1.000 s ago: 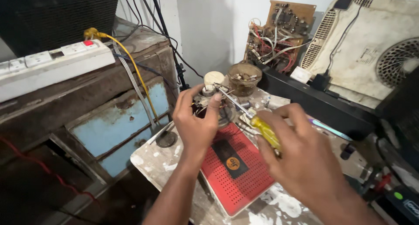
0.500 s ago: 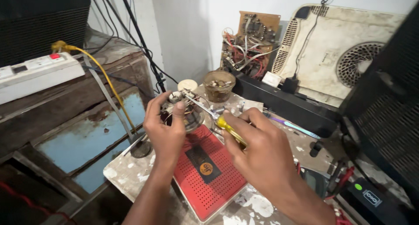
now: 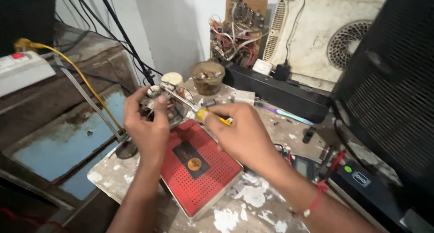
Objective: The person tests a disassembled electric fan motor with a multimeter, then uses a screwdriver to unscrew and open the motor housing. They brush dust off the motor windings and housing with a toothbrush, then reassemble the parts and continue working on the unit with the screwdriver on the workbench.
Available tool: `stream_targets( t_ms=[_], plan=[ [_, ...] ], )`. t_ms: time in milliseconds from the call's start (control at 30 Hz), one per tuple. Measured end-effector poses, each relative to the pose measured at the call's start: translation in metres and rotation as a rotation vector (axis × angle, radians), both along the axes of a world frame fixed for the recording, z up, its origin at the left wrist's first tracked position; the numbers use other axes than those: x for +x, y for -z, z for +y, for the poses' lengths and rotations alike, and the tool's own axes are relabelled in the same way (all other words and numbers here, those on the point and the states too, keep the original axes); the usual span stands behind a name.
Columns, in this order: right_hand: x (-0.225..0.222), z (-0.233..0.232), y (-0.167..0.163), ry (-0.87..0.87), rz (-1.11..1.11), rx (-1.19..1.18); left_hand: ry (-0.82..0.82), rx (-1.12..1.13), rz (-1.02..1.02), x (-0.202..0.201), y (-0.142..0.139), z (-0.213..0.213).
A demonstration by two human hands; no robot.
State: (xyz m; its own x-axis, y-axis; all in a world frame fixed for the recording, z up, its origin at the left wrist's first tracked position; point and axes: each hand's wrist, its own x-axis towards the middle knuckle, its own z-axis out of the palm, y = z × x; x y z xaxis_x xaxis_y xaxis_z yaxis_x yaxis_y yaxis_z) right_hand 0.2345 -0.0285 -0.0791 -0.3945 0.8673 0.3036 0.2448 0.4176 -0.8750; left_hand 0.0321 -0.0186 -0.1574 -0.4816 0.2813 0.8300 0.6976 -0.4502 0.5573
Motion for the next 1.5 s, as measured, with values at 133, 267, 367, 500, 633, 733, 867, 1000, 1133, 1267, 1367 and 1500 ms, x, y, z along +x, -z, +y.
stream_targets(
  t_ms=[133,267,367,500,633,733,867,1000,1133,1267,1367,1500],
  plan=[
    [0.003,0.012,0.003,-0.073,0.252,-0.661,0.009,-0.002,-0.004,0.003,0.002,0.002],
    [0.005,0.019,0.011,-0.149,0.293,-0.622,-0.026,-0.041,-0.004,0.006,0.004,0.001],
    [0.005,0.018,0.018,-0.113,0.181,-0.229,-0.031,-0.020,0.034,0.007,0.004,0.000],
    [0.011,0.009,0.019,0.051,-0.066,0.528,-0.029,-0.022,0.037,0.006,0.004,0.000],
    [0.013,-0.001,0.014,0.201,-0.273,0.872,0.013,-0.037,0.005,0.007,0.004,0.000],
    [0.015,-0.003,0.009,0.199,-0.258,0.758,0.055,-0.041,-0.005,0.008,0.004,-0.002],
    [0.016,0.009,0.001,0.125,-0.056,0.177,0.086,-0.040,0.009,0.009,0.004,-0.003],
    [0.016,0.018,0.000,0.047,0.042,-0.193,0.157,-0.013,-0.019,0.009,0.004,-0.002],
    [0.014,0.015,0.006,-0.021,0.042,0.045,0.141,-0.059,-0.073,0.007,0.006,0.000],
    [0.012,0.010,0.004,0.054,-0.009,0.149,0.407,0.008,-0.215,0.003,0.007,0.006],
    [0.014,0.005,-0.009,0.093,-0.051,0.199,0.469,-0.055,-0.284,0.000,0.008,0.006],
    [0.020,-0.009,-0.030,0.198,-0.219,0.044,0.613,-0.037,-0.361,-0.009,0.004,0.002]
  ],
)
